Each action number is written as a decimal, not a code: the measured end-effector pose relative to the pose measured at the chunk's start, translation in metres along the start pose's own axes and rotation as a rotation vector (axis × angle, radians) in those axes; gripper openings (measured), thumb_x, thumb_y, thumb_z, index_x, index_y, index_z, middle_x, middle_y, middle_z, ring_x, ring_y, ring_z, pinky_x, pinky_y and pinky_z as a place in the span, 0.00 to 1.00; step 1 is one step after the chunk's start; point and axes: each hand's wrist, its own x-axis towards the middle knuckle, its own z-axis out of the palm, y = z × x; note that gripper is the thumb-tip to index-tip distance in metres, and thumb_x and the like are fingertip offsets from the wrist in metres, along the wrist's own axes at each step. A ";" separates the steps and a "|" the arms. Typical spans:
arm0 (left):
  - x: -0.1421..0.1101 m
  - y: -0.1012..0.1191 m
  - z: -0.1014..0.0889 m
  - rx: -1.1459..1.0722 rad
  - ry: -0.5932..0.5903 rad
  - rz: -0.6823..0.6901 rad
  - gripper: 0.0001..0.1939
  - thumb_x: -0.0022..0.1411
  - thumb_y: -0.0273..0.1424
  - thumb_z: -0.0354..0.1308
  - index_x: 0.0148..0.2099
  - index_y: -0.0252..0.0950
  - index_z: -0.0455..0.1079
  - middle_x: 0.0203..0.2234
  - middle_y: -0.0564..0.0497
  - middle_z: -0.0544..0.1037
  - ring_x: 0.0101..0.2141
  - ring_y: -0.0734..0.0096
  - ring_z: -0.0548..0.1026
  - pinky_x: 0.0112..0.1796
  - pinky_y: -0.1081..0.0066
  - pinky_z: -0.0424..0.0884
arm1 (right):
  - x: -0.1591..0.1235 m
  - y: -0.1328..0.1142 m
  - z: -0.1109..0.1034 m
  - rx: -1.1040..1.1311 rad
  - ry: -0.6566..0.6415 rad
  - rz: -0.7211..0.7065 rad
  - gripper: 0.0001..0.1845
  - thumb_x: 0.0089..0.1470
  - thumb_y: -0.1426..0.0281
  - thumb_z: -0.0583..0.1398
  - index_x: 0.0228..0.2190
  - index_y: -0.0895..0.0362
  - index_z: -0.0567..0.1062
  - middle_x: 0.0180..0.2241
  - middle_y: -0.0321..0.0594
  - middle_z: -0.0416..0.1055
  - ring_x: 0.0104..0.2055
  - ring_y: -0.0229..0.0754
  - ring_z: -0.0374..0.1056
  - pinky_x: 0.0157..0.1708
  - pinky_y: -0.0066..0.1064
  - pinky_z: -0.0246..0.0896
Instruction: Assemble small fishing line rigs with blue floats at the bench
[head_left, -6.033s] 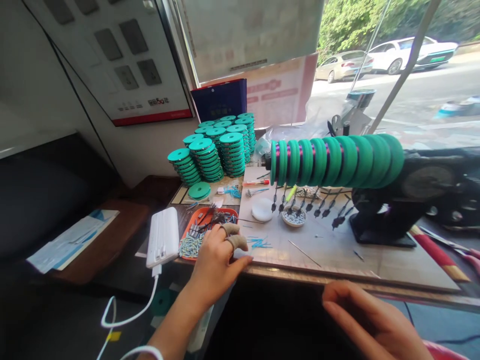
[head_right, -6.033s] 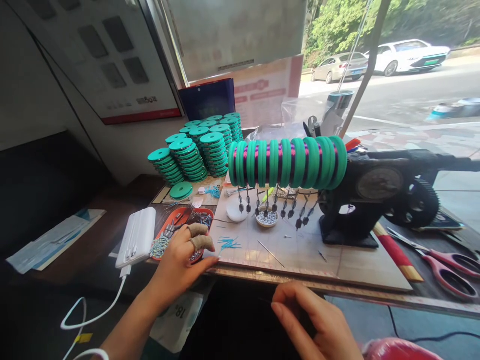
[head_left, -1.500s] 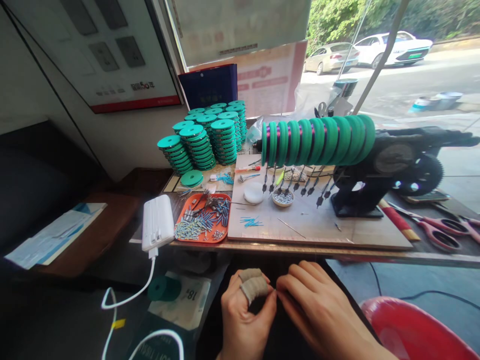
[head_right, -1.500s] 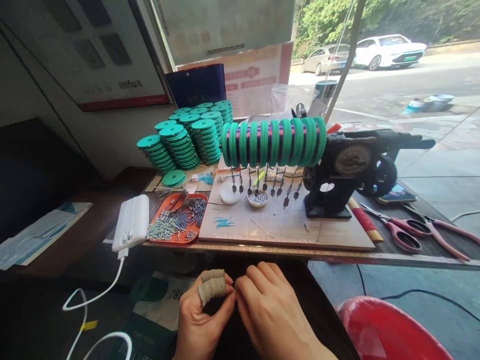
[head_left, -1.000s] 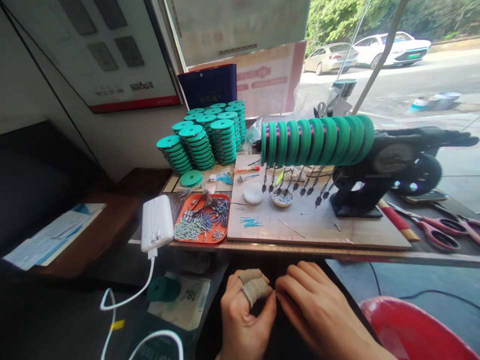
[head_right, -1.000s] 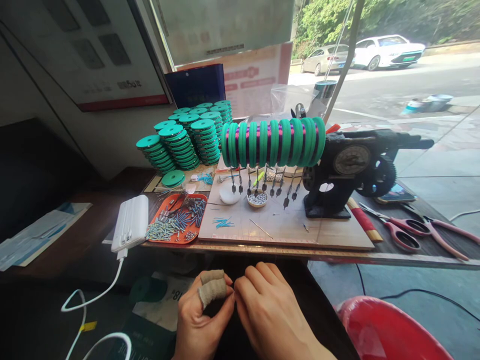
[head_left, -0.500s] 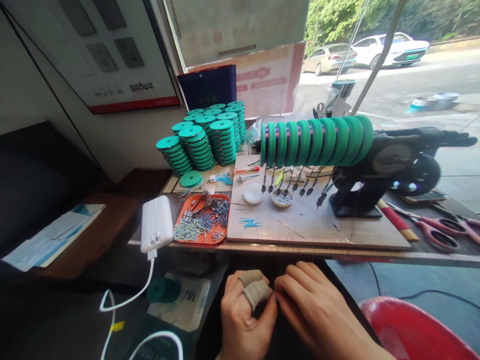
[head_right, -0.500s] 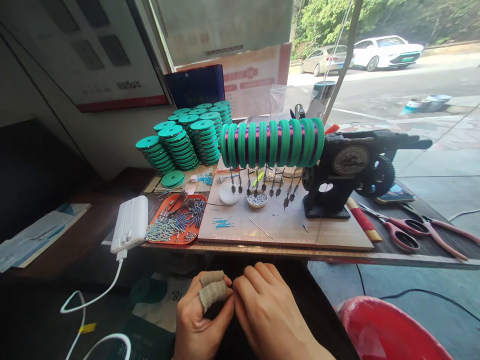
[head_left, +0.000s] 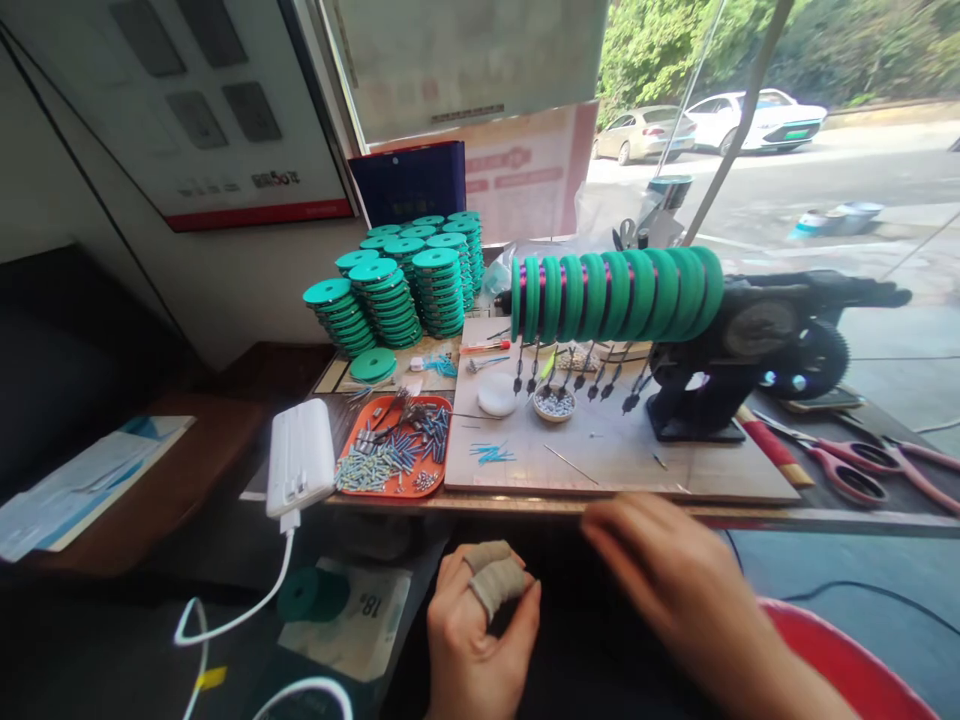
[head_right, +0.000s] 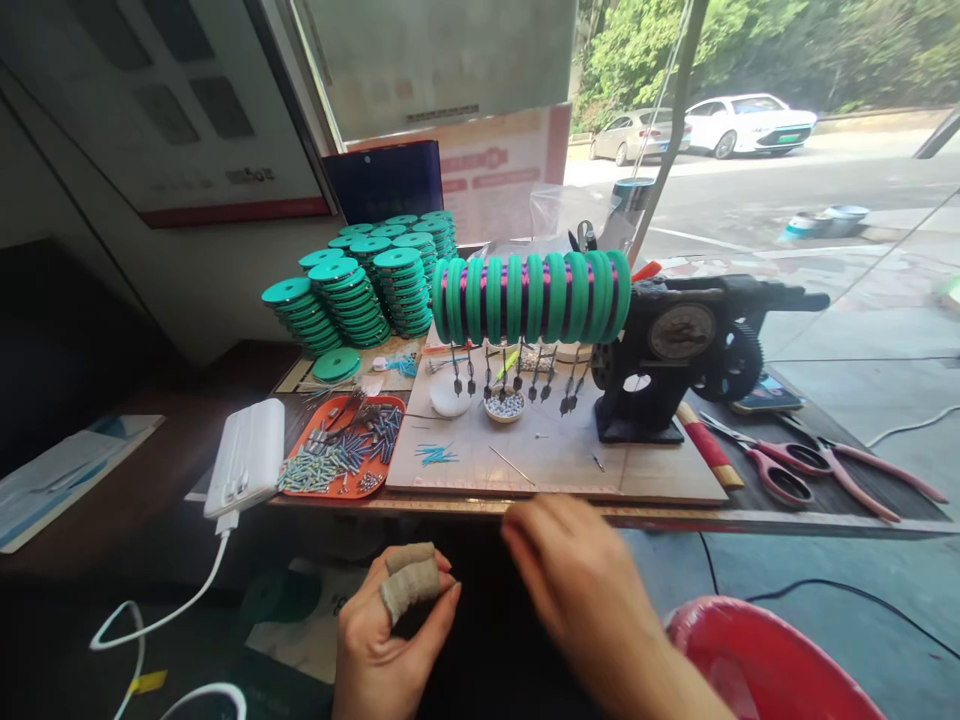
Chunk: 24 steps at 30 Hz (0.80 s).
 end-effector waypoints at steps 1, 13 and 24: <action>0.001 -0.001 0.000 -0.005 0.004 -0.004 0.05 0.51 0.21 0.57 0.27 0.36 0.70 0.24 0.50 0.75 0.27 0.68 0.74 0.28 0.70 0.72 | 0.005 0.011 -0.004 -0.032 0.018 0.061 0.12 0.57 0.70 0.50 0.29 0.57 0.72 0.26 0.40 0.72 0.27 0.40 0.68 0.27 0.29 0.60; 0.012 -0.002 0.005 -0.047 0.015 -0.016 0.05 0.51 0.22 0.58 0.27 0.36 0.70 0.24 0.51 0.75 0.27 0.68 0.74 0.29 0.70 0.71 | 0.072 0.050 0.005 -0.362 -0.336 0.302 0.10 0.51 0.75 0.55 0.27 0.61 0.77 0.27 0.52 0.76 0.31 0.54 0.72 0.24 0.33 0.53; 0.037 0.014 0.009 -0.494 0.127 -0.433 0.02 0.45 0.30 0.64 0.24 0.38 0.75 0.22 0.53 0.79 0.26 0.69 0.76 0.31 0.75 0.72 | 0.041 0.014 -0.019 0.368 -0.189 0.316 0.12 0.54 0.66 0.53 0.24 0.58 0.72 0.23 0.36 0.71 0.27 0.37 0.66 0.26 0.24 0.58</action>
